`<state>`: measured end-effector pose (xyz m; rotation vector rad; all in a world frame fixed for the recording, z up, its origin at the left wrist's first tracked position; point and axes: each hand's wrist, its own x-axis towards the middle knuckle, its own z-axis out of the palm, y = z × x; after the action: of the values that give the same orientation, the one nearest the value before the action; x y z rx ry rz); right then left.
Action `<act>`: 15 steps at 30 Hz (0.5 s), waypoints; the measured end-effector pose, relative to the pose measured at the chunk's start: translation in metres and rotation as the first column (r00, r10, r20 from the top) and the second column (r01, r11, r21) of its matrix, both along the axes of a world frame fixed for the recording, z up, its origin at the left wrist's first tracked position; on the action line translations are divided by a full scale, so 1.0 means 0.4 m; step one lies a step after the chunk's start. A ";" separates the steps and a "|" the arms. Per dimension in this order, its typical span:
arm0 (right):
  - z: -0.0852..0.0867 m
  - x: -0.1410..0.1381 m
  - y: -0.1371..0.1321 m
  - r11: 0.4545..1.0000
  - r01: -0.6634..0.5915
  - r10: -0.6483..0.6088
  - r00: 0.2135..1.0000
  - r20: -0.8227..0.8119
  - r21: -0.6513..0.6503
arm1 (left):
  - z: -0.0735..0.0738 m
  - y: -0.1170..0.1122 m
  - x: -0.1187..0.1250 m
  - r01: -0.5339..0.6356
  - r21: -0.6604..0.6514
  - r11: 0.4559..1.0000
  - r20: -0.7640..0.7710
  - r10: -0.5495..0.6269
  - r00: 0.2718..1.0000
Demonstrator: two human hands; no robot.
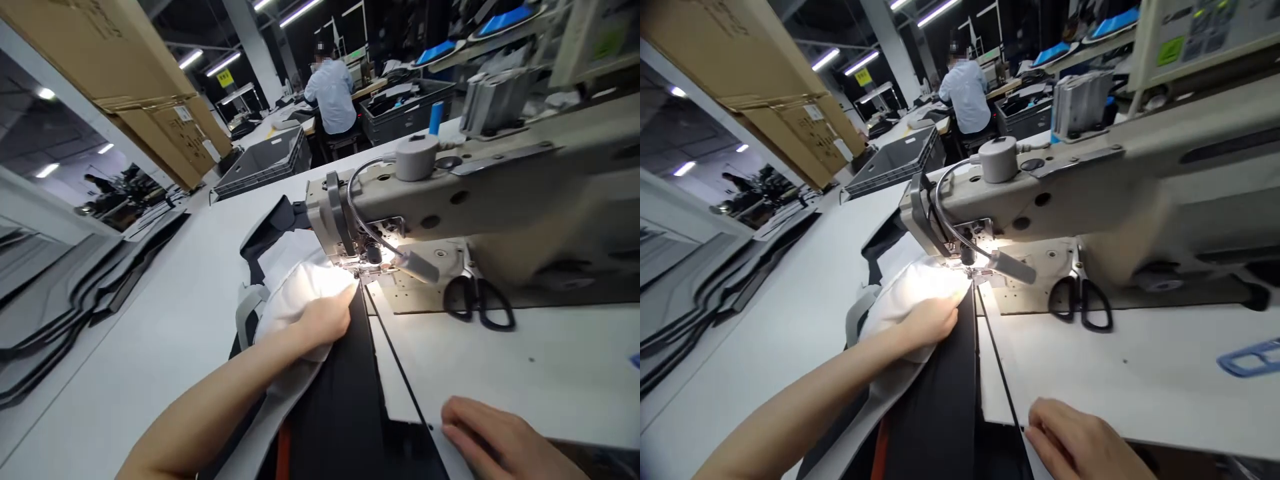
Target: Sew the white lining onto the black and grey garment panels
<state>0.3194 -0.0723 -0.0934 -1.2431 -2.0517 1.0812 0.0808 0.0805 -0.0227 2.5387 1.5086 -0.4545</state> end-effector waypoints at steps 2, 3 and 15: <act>0.011 -0.024 0.063 0.933 0.017 -0.048 0.996 0.079 0.360 | 0.007 -0.021 0.007 0.059 0.031 0.998 -0.004 -0.058 0.998; 0.012 -0.039 0.100 0.858 0.023 -0.096 0.989 0.116 0.514 | 0.010 -0.037 0.008 0.135 0.051 0.990 -0.001 -0.135 0.991; -0.034 -0.086 0.318 0.758 -0.110 -0.073 0.965 0.252 0.642 | -0.024 -0.172 0.011 0.769 -0.002 0.639 0.245 -0.746 0.620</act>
<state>0.2851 0.0549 -0.1072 -1.0181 -2.3389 0.1311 0.0850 0.0117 -0.0323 2.9043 0.2309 -0.2975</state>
